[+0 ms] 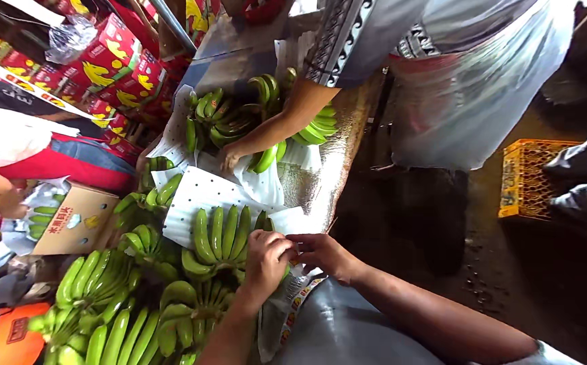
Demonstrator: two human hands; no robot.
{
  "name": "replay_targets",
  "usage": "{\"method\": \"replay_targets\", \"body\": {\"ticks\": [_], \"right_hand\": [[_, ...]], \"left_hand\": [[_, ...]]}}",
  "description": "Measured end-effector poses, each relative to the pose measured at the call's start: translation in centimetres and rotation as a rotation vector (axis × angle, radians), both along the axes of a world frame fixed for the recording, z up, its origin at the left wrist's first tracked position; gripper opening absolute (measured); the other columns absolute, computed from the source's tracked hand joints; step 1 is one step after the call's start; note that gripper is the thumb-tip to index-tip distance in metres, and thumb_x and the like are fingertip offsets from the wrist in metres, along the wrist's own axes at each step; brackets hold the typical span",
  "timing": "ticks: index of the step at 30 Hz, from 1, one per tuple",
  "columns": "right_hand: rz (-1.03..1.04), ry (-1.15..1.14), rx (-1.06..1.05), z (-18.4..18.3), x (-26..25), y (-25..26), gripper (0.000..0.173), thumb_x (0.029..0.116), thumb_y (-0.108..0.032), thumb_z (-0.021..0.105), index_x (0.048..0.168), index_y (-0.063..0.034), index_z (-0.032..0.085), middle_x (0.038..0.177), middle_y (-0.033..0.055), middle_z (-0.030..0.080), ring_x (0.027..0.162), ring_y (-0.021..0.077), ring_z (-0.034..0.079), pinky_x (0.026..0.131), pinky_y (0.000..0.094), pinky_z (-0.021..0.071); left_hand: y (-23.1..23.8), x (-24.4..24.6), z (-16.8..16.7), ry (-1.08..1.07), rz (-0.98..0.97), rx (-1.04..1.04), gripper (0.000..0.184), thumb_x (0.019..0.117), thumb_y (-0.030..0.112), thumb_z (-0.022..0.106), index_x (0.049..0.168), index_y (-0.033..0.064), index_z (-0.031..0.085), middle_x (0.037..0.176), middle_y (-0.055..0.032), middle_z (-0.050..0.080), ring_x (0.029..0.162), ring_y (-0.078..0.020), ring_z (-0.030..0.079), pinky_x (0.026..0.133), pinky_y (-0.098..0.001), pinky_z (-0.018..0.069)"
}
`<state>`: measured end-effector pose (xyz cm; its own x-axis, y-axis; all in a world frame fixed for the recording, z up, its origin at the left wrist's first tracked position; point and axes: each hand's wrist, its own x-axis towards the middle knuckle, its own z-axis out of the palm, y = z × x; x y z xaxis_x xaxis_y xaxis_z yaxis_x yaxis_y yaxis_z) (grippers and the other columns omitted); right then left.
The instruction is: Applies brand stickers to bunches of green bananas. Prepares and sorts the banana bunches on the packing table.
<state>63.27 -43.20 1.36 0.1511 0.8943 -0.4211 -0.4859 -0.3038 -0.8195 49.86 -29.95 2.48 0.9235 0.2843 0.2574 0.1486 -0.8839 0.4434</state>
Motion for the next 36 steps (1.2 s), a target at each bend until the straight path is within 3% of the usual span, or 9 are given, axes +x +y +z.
{"method": "replay_targets", "body": {"ticks": [7, 9, 12, 15, 18, 23, 29, 32, 36], "right_hand": [[-0.004, 0.321, -0.072, -0.3, 0.0, -0.4, 0.03, 0.1052, -0.019, 0.044, 0.126, -0.0078, 0.063, 0.107, 0.0025, 0.07, 0.098, 0.0143, 0.068, 0.083, 0.0366, 0.0568], [-0.127, 0.353, -0.094, -0.8, -0.3, -0.4, 0.032, 0.1093, -0.024, 0.042, 0.127, -0.0055, 0.062, 0.106, 0.0037, 0.07, 0.097, 0.0145, 0.068, 0.086, 0.0363, 0.0557], [-0.41, 0.346, -0.099, -1.6, 0.0, 0.0, 0.024, 0.1034, -0.007, 0.054, 0.126, 0.0001, 0.057, 0.103, 0.0072, 0.069, 0.082, 0.0126, 0.066, 0.075, 0.0293, 0.0569], [-0.459, 0.43, -0.105, -1.7, 0.5, 0.0, 0.032, 0.1005, 0.003, 0.054, 0.131, -0.0052, 0.051, 0.101, 0.0071, 0.069, 0.071, 0.0108, 0.064, 0.06, 0.0247, 0.0531], [-0.34, 0.433, -0.088, -1.8, 0.3, -0.1, 0.042, 0.0986, 0.007, 0.052, 0.139, -0.005, 0.05, 0.103, 0.0081, 0.07, 0.074, 0.011, 0.066, 0.06, 0.0239, 0.0531], [-0.091, 0.404, 0.002, -1.7, -0.3, -0.8, 0.06, 0.0903, 0.012, 0.057, 0.146, -0.0067, 0.045, 0.105, 0.0057, 0.065, 0.078, 0.0103, 0.066, 0.062, 0.0245, 0.0559], [-0.019, 0.124, 0.017, -1.6, -0.6, -0.8, 0.035, 0.1027, -0.018, 0.059, 0.135, -0.005, 0.063, 0.128, 0.0053, 0.067, 0.117, 0.0089, 0.061, 0.099, 0.0305, 0.0479], [-0.133, 0.051, 0.032, -1.8, -0.8, -0.5, 0.026, 0.1, -0.007, 0.061, 0.124, 0.0007, 0.067, 0.113, 0.0053, 0.071, 0.101, 0.0049, 0.066, 0.092, 0.024, 0.053], [-0.215, 0.074, -0.007, -2.1, -0.7, -0.5, 0.022, 0.0995, -0.005, 0.06, 0.118, 0.0003, 0.069, 0.105, 0.0024, 0.073, 0.095, 0.0037, 0.066, 0.087, 0.023, 0.0526]], "left_hand": [[-0.2, -1.5, -1.1, -0.155, -0.2, 0.394, 0.016, 0.0971, 0.008, 0.058, 0.088, 0.0158, 0.069, 0.103, -0.0027, 0.073, 0.11, -0.0211, 0.067, 0.111, -0.046, 0.0428], [0.0, -1.8, -1.1, -0.133, -0.202, 0.204, 0.016, 0.1026, 0.014, 0.055, 0.091, 0.0132, 0.066, 0.111, -0.006, 0.071, 0.12, -0.024, 0.062, 0.111, -0.0401, 0.044], [2.2, -1.8, 0.3, -0.033, -0.084, -0.278, 0.023, 0.1046, 0.016, 0.052, 0.093, -0.0013, 0.063, 0.117, -0.0165, 0.065, 0.122, -0.0229, 0.06, 0.107, -0.0376, 0.0476], [7.4, -1.2, 1.7, 0.358, 0.127, -0.353, 0.021, 0.1027, 0.005, 0.05, 0.11, -0.0104, 0.063, 0.111, -0.0207, 0.066, 0.104, -0.0239, 0.066, 0.096, -0.0386, 0.0542], [11.9, 0.1, 1.3, 0.86, 0.125, -0.196, 0.026, 0.1058, 0.005, 0.048, 0.125, -0.0083, 0.061, 0.127, -0.0254, 0.064, 0.123, -0.036, 0.061, 0.11, -0.0491, 0.0449], [14.3, 1.5, -0.2, 1.169, -0.002, -0.098, 0.025, 0.1054, 0.006, 0.051, 0.123, -0.0072, 0.062, 0.125, -0.0267, 0.064, 0.122, -0.0407, 0.06, 0.108, -0.0558, 0.0437], [13.2, 1.8, -0.8, 1.085, 0.068, 0.102, 0.026, 0.0977, 0.01, 0.066, 0.12, -0.0034, 0.065, 0.123, -0.0257, 0.065, 0.123, -0.0428, 0.06, 0.108, -0.0601, 0.043], [11.6, 1.6, -0.1, 0.888, 0.064, 0.091, 0.023, 0.095, 0.012, 0.069, 0.116, 0.0049, 0.075, 0.128, -0.0183, 0.066, 0.129, -0.0374, 0.056, 0.111, -0.0608, 0.0357], [9.2, 1.8, -0.7, 1.004, 0.083, 0.039, 0.024, 0.0978, 0.017, 0.067, 0.119, 0.0106, 0.076, 0.131, -0.0128, 0.066, 0.131, -0.0319, 0.054, 0.115, -0.0591, 0.0294]]}}
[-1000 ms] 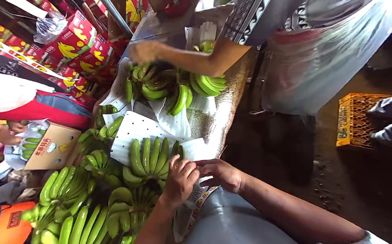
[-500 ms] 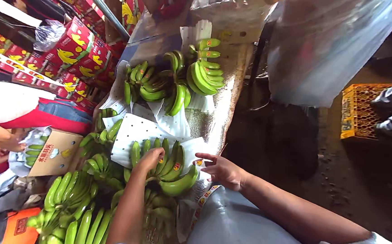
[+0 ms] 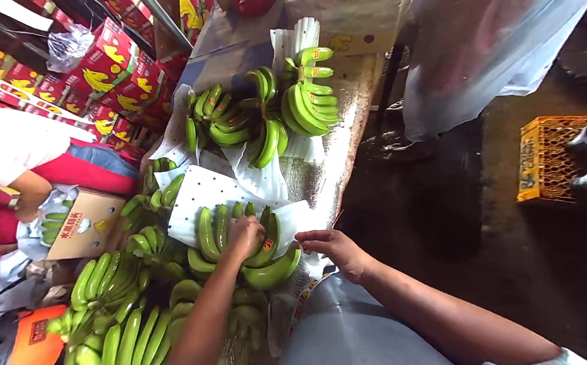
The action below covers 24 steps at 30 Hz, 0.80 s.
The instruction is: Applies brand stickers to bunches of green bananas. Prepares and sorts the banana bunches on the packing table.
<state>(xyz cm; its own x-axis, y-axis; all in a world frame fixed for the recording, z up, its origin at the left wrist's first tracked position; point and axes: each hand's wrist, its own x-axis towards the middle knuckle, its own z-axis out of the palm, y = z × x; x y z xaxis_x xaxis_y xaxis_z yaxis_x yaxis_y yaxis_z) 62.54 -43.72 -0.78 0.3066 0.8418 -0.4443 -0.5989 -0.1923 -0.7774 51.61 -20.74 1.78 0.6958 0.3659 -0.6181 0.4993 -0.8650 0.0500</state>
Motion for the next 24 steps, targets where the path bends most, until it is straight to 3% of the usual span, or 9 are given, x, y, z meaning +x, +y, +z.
{"method": "replay_targets", "body": {"ticks": [5, 9, 12, 15, 18, 20, 22, 23, 24], "right_hand": [[-0.074, 0.068, -0.01, -0.3, 0.4, -0.4, 0.019, 0.0982, -0.001, 0.06, 0.115, -0.0009, 0.069, 0.1, 0.0023, 0.073, 0.086, 0.0061, 0.067, 0.077, 0.0228, 0.054], [-0.11, 0.201, 0.025, 0.0, 0.7, -0.9, 0.027, 0.0917, 0.008, 0.063, 0.116, -0.0034, 0.062, 0.101, 0.0041, 0.067, 0.076, 0.0081, 0.063, 0.067, 0.0222, 0.054], [-0.092, 0.257, -0.017, 0.3, 0.9, -1.5, 0.028, 0.0925, 0.007, 0.064, 0.118, -0.0042, 0.061, 0.094, 0.0047, 0.068, 0.073, 0.0103, 0.065, 0.064, 0.0241, 0.0548], [0.099, 0.2, -0.021, -0.1, 1.1, -2.7, 0.03, 0.091, 0.007, 0.064, 0.118, -0.0054, 0.061, 0.091, 0.0034, 0.069, 0.069, 0.0085, 0.064, 0.059, 0.0226, 0.0527], [0.342, 0.132, 0.001, -0.9, 0.3, -3.2, 0.031, 0.0884, 0.005, 0.068, 0.117, -0.0065, 0.063, 0.084, 0.0003, 0.067, 0.065, 0.0075, 0.062, 0.06, 0.0231, 0.0533], [0.403, 0.105, -0.003, -0.9, -0.5, -3.1, 0.028, 0.0894, 0.003, 0.069, 0.115, -0.0053, 0.063, 0.085, 0.001, 0.068, 0.068, 0.009, 0.065, 0.063, 0.0253, 0.0562], [0.359, 0.09, -0.014, -0.7, -1.0, -3.0, 0.027, 0.0905, 0.001, 0.069, 0.116, -0.0033, 0.063, 0.086, 0.0026, 0.069, 0.07, 0.0103, 0.067, 0.066, 0.027, 0.0577], [0.303, 0.082, -0.02, -0.6, -1.2, -3.0, 0.026, 0.0907, 0.002, 0.069, 0.115, -0.0032, 0.063, 0.085, 0.0021, 0.07, 0.068, 0.0095, 0.067, 0.064, 0.0261, 0.0575], [0.247, 0.072, -0.029, -0.5, -1.1, -3.0, 0.025, 0.0912, 0.002, 0.068, 0.115, -0.0032, 0.062, 0.084, 0.0015, 0.07, 0.067, 0.0084, 0.066, 0.063, 0.025, 0.0564]], "left_hand": [[-1.1, -0.6, -1.6, -0.012, -0.124, 0.137, 0.022, 0.0999, 0.012, 0.059, 0.113, 0.0075, 0.076, 0.124, -0.0118, 0.069, 0.125, -0.0319, 0.058, 0.114, -0.0574, 0.0301], [-1.6, 0.0, -1.7, 0.094, -0.215, 0.156, 0.023, 0.1003, 0.006, 0.054, 0.117, 0.0014, 0.07, 0.135, -0.0154, 0.061, 0.135, -0.0376, 0.048, 0.112, -0.0625, 0.0313], [-2.1, 0.6, -1.8, 0.142, -0.11, 0.149, 0.027, 0.0976, 0.001, 0.056, 0.123, -0.0014, 0.065, 0.144, -0.0182, 0.053, 0.141, -0.0409, 0.041, 0.113, -0.0661, 0.0286], [-3.0, 1.5, -0.7, -0.203, 0.17, 0.055, 0.028, 0.1045, 0.011, 0.049, 0.123, -0.0029, 0.065, 0.137, -0.022, 0.058, 0.137, -0.0409, 0.047, 0.112, -0.0631, 0.033], [-6.3, 3.5, -0.8, -0.761, 0.185, -0.09, 0.023, 0.0962, 0.01, 0.061, 0.11, -0.0069, 0.069, 0.095, -0.0196, 0.072, 0.094, -0.0315, 0.07, 0.094, -0.0511, 0.0518], [-8.9, 5.5, 0.0, -0.737, 0.039, -0.329, 0.04, 0.0887, -0.001, 0.064, 0.128, -0.0063, 0.062, 0.112, -0.0183, 0.072, 0.109, -0.0292, 0.068, 0.105, -0.0507, 0.0479], [-10.7, 7.0, 1.7, -0.516, -0.102, -0.513, 0.069, 0.0857, -0.008, 0.059, 0.152, 0.0078, 0.048, 0.161, -0.0194, 0.039, 0.153, -0.033, 0.03, 0.124, -0.0582, 0.0182], [-11.3, 7.1, 2.3, -0.51, -0.133, -0.53, 0.067, 0.0855, -0.009, 0.056, 0.15, 0.0121, 0.053, 0.165, -0.0205, 0.03, 0.157, -0.0351, 0.02, 0.125, -0.0613, 0.012], [-11.6, 6.9, 2.7, -0.565, -0.135, -0.519, 0.056, 0.0871, -0.007, 0.056, 0.139, 0.0127, 0.065, 0.163, -0.0208, 0.035, 0.156, -0.0361, 0.022, 0.124, -0.0623, 0.0129]]}}
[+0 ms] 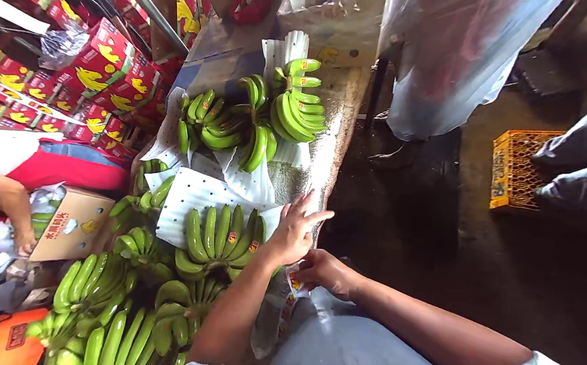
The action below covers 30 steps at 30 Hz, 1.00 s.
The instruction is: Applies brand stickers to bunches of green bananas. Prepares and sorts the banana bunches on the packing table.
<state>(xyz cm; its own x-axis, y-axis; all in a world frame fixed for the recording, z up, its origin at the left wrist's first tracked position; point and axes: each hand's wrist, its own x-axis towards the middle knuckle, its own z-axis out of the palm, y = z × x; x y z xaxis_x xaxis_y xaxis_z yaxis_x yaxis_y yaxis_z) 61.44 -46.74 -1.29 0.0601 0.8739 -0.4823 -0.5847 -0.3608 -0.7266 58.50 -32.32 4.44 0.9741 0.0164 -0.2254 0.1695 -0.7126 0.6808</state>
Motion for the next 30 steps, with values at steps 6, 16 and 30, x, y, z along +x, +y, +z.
{"method": "replay_targets", "body": {"ticks": [6, 16, 30], "right_hand": [[-0.133, 0.025, -0.055, 0.9, 1.5, 0.2, 0.036, 0.0959, 0.005, 0.058, 0.132, -0.0006, 0.059, 0.098, 0.0043, 0.069, 0.074, 0.0086, 0.066, 0.063, 0.0254, 0.0555], [-0.134, 0.357, -0.098, 0.4, 1.5, 1.1, 0.039, 0.1108, -0.03, 0.036, 0.132, -0.0044, 0.057, 0.111, 0.0064, 0.071, 0.101, 0.0171, 0.069, 0.088, 0.0382, 0.0559], [-0.314, 0.25, -0.075, 0.0, 1.1, 0.6, 0.029, 0.1019, -0.01, 0.057, 0.129, -0.0015, 0.063, 0.124, 0.0088, 0.066, 0.106, 0.0166, 0.064, 0.089, 0.0351, 0.054]], "left_hand": [[0.7, -5.3, 1.6, -0.015, 0.044, 0.262, 0.012, 0.09, 0.016, 0.074, 0.097, 0.0087, 0.08, 0.108, -0.0072, 0.075, 0.117, -0.0282, 0.066, 0.117, -0.0689, 0.0223], [0.1, -9.7, -3.0, -0.591, -0.024, 0.706, 0.019, 0.0978, 0.007, 0.057, 0.087, 0.015, 0.069, 0.104, -0.0024, 0.075, 0.112, -0.022, 0.068, 0.115, -0.0582, 0.0363], [18.0, -8.0, 1.1, 0.834, 0.365, 0.584, 0.024, 0.1024, 0.008, 0.054, 0.119, -0.0057, 0.066, 0.126, -0.0285, 0.064, 0.124, -0.045, 0.059, 0.105, -0.064, 0.0438]]}}
